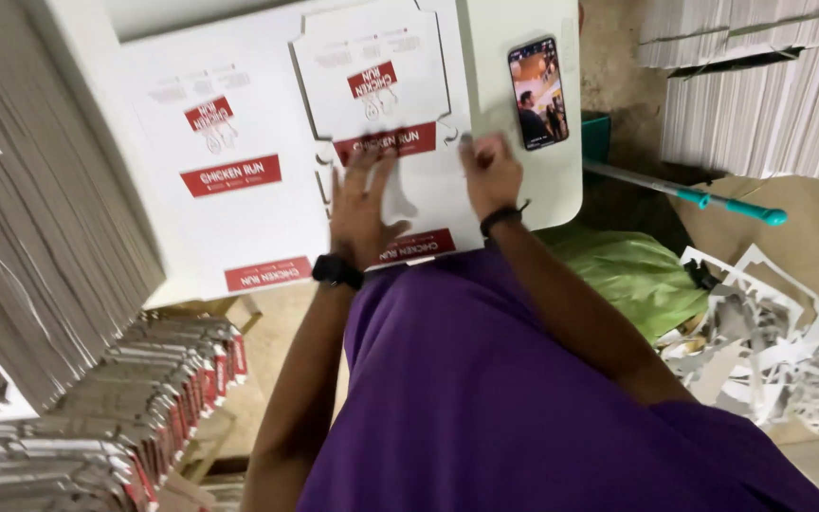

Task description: Stripping waste material from die-cut cardboard sheets and folding them into boxes for packaging.

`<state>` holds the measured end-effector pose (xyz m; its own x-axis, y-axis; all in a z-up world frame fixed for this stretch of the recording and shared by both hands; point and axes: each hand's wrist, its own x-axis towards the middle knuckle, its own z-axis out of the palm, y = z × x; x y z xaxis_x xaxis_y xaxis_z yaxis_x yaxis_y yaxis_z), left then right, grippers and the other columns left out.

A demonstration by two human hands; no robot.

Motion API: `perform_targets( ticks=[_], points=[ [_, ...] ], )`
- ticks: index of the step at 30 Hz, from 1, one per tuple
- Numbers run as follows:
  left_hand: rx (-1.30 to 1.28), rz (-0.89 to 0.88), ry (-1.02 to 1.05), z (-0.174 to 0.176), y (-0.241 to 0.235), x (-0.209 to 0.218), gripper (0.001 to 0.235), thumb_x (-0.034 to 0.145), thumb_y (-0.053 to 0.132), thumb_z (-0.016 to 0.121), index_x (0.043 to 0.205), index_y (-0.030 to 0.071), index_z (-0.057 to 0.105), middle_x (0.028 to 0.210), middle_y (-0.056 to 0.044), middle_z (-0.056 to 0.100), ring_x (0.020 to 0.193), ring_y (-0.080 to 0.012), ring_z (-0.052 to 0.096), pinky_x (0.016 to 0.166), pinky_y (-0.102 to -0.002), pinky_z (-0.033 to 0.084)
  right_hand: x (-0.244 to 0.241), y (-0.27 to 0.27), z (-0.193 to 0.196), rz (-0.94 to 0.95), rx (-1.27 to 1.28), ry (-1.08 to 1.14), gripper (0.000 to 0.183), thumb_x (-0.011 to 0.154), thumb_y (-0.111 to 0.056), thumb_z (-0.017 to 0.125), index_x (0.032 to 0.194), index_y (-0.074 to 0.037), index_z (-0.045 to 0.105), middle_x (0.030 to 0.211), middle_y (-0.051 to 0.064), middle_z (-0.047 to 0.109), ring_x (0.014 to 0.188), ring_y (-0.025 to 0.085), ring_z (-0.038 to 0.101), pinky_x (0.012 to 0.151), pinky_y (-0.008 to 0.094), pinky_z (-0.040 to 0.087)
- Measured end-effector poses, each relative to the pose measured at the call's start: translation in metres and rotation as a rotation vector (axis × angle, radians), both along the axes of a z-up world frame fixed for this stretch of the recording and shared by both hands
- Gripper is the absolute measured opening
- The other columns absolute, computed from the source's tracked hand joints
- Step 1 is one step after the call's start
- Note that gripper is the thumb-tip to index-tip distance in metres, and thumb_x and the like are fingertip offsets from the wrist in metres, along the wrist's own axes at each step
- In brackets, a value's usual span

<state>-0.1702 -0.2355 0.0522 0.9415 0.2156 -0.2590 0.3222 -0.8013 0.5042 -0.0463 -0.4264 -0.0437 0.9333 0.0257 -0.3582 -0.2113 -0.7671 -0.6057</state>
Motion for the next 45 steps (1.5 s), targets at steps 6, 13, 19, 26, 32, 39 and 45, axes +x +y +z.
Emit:
perform_targets(
  ticks=[6,13,19,26,32,39,45],
  points=[
    [-0.085,0.109,0.236,-0.036,-0.071,0.04,0.15,0.058,0.054,0.101,0.169,0.023,0.005,0.174,-0.014,-0.009,0.156,-0.0443,-0.014,0.114,-0.08,-0.009,0.035,0.012,-0.022,0.221,0.045,0.018,0.054,0.088,-0.047,0.073,0.126,-0.01,0.067,0.102,0.015,0.067,0.095,0.038,0.073,0.084,0.046,0.061],
    [-0.095,0.081,0.453,-0.033,-0.067,0.055,0.153,0.056,0.054,0.1,0.168,0.039,-0.003,0.169,-0.008,-0.026,0.153,-0.0402,-0.024,0.111,-0.079,-0.012,0.036,0.016,0.005,0.178,0.151,0.14,0.044,0.082,-0.048,0.076,0.104,-0.012,0.066,0.096,0.008,0.063,0.094,0.031,0.073,0.085,0.042,0.058],
    [0.027,0.06,0.581,-0.04,-0.073,0.057,0.153,0.049,0.058,0.099,0.168,0.036,0.005,0.168,-0.009,-0.027,0.152,-0.04,-0.027,0.111,-0.08,-0.01,0.027,0.01,0.035,0.31,0.261,0.306,0.041,0.085,-0.047,0.07,0.099,-0.014,0.051,0.09,0.011,0.065,0.09,0.03,0.069,0.083,0.047,0.052],
    [0.016,-0.03,0.693,-0.037,-0.063,0.068,0.149,0.052,0.07,0.092,0.167,0.034,0.004,0.161,-0.007,-0.038,0.146,-0.0404,-0.035,0.112,-0.082,-0.008,0.026,0.014,0.04,0.325,0.528,0.365,0.033,0.097,-0.041,0.061,0.105,-0.014,0.045,0.101,0.009,0.069,0.094,0.02,0.067,0.08,0.035,0.053],
    [-0.061,-0.057,0.734,-0.025,-0.056,0.075,0.16,0.054,0.07,0.092,0.164,0.038,-0.019,0.157,-0.007,-0.044,0.144,-0.0404,-0.039,0.11,-0.084,-0.007,0.042,0.025,0.044,0.143,0.452,0.474,0.052,0.093,-0.061,0.045,0.112,-0.014,0.057,0.09,0.005,0.07,0.076,0.013,0.07,0.065,0.026,0.05],
    [-0.017,-0.06,0.729,-0.017,-0.059,0.071,0.158,0.058,0.07,0.09,0.162,0.037,-0.024,0.157,-0.007,-0.044,0.145,-0.0402,-0.037,0.112,-0.082,-0.005,0.026,0.014,0.085,0.021,0.5,0.507,0.034,0.101,-0.047,0.047,0.088,-0.015,0.049,0.072,-0.001,0.049,0.056,0.012,0.06,0.043,0.024,0.044],
    [0.008,-0.079,0.738,-0.039,-0.062,0.068,0.159,0.056,0.067,0.091,0.165,0.035,-0.019,0.152,-0.008,-0.049,0.139,-0.0398,-0.044,0.109,-0.082,-0.011,-0.012,-0.007,0.134,0.198,0.459,0.551,0.033,0.103,-0.037,0.045,0.09,-0.007,0.054,0.067,0.009,0.063,0.06,0.017,0.063,0.059,0.03,0.05]
  ],
)
